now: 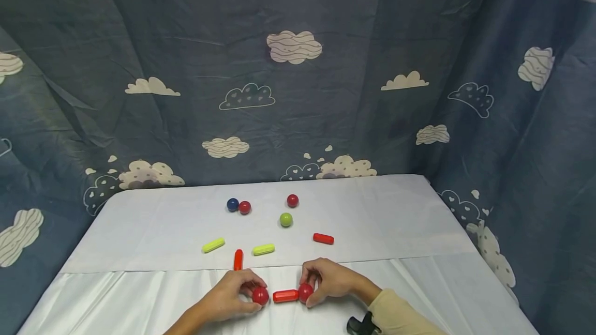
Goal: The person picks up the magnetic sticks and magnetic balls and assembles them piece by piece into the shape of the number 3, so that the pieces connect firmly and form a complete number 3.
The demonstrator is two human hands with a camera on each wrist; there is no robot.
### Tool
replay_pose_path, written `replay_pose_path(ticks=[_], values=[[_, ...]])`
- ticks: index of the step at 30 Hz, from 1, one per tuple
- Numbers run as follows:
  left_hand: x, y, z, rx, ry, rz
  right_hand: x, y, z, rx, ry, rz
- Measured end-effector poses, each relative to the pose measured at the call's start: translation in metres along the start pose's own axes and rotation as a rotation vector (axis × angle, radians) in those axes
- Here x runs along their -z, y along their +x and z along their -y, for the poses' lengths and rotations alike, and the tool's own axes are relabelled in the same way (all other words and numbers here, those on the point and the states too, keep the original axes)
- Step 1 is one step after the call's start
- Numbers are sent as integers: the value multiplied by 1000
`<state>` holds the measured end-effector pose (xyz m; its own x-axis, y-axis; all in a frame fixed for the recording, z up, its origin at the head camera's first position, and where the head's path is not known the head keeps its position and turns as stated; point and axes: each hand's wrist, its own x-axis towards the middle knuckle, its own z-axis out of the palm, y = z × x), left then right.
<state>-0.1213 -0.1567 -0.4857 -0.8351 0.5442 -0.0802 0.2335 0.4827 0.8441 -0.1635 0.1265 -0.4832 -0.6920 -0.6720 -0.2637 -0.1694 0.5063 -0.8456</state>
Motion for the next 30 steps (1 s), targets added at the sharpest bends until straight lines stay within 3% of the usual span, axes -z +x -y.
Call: replay_pose_path(ticks=[16,30], values=[[-10,3,-3,54,3,10,-1,0,0,6,7,-3],[-19,7,0,-32,141,-2,-1,1,0,18,9,-7]])
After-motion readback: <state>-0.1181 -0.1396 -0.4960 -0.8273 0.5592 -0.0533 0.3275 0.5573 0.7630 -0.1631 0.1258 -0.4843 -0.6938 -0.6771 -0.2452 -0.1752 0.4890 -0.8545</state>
